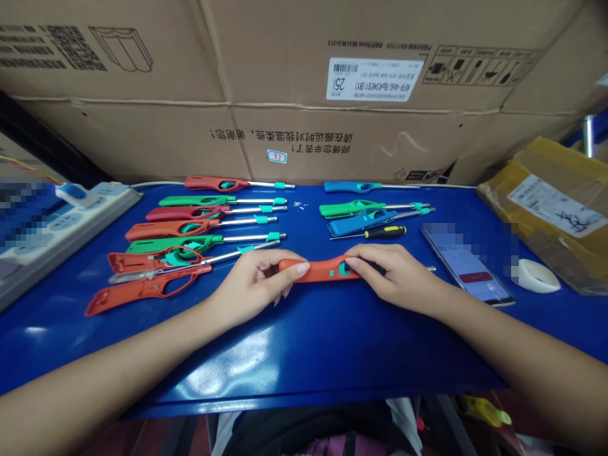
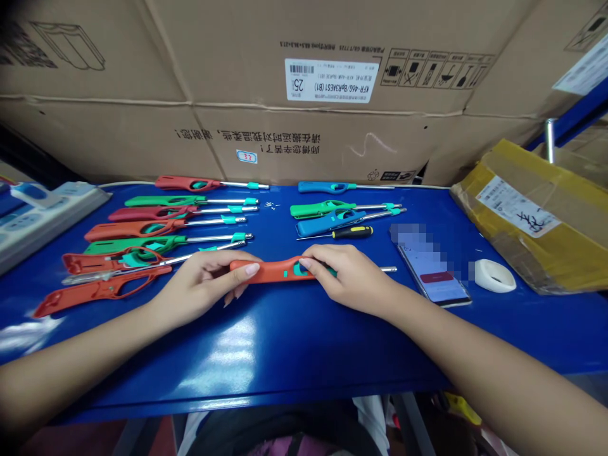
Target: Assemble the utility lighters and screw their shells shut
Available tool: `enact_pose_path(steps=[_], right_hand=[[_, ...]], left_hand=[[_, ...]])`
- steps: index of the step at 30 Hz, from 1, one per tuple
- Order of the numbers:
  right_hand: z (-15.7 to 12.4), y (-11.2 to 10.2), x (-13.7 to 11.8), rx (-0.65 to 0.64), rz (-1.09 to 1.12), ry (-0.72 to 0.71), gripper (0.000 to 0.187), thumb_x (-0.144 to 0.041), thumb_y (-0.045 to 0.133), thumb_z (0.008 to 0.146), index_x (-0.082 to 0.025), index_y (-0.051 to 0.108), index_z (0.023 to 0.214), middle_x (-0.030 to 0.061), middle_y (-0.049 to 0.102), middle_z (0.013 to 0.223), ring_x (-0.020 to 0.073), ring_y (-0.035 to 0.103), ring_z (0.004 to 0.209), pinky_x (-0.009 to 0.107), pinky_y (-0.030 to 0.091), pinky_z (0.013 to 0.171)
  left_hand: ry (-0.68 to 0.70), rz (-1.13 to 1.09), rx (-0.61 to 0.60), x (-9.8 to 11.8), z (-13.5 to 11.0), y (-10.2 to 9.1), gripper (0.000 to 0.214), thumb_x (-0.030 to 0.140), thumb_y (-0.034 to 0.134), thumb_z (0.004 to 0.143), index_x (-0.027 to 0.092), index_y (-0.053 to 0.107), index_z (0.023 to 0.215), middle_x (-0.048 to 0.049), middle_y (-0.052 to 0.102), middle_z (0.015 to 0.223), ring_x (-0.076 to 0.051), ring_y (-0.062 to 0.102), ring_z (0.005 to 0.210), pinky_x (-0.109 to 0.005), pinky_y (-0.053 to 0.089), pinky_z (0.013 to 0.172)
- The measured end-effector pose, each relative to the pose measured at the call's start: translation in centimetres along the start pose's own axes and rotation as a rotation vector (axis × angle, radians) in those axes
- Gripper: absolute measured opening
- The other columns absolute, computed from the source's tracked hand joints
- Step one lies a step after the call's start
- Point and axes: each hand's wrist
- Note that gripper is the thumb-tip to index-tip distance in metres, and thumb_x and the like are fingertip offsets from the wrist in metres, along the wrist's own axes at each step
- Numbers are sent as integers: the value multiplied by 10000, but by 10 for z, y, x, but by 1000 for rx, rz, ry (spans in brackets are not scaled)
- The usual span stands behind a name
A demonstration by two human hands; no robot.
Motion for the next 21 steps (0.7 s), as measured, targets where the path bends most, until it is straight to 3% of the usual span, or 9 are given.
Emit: enact_pose_path(steps=[3, 7, 15, 21], right_hand=[[0, -1, 2, 11, -5, -13, 222, -302, 495, 1040, -198, 684, 988, 47, 735, 925, 169, 671, 833, 283, 496, 768], [2, -1, 8, 13, 1, -36, 198, -303, 531, 1027, -192, 693, 1010, 67, 724, 998, 184, 664, 919, 311, 515, 845], [0, 2, 11, 124, -74, -98, 136, -252, 617, 980, -204, 742, 1001, 66, 773, 1004, 214, 701, 942, 355, 545, 857], [1, -2, 5, 54, -3, -32, 149, -305, 631, 971, -200, 734, 943, 61, 743, 988, 183, 679, 900, 320, 544, 814]], left_hand=[[146, 131, 40, -1, -1, 0, 287, 406, 663, 941, 162, 775, 1040, -14, 710, 725, -103, 599, 555, -195, 490, 511], [295, 268, 53, -6, 1, -1, 304, 361, 665, 945, 188, 765, 1175, -73, 778, 1082, -181, 718, 911, -273, 579, 814], [276, 365, 50, -18, 7, -5, 395, 410, 648, 945, 184, 725, 1259, -94, 755, 1215, -239, 718, 1074, -371, 574, 962], [295, 347, 43, -16, 9, -8, 317, 335, 627, 941, 170, 763, 1175, -100, 769, 1179, -242, 719, 1091, -381, 582, 968]])
Point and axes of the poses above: each hand's wrist, its own z-axis towards the middle knuckle, its own y-axis out of the palm, x = y × z
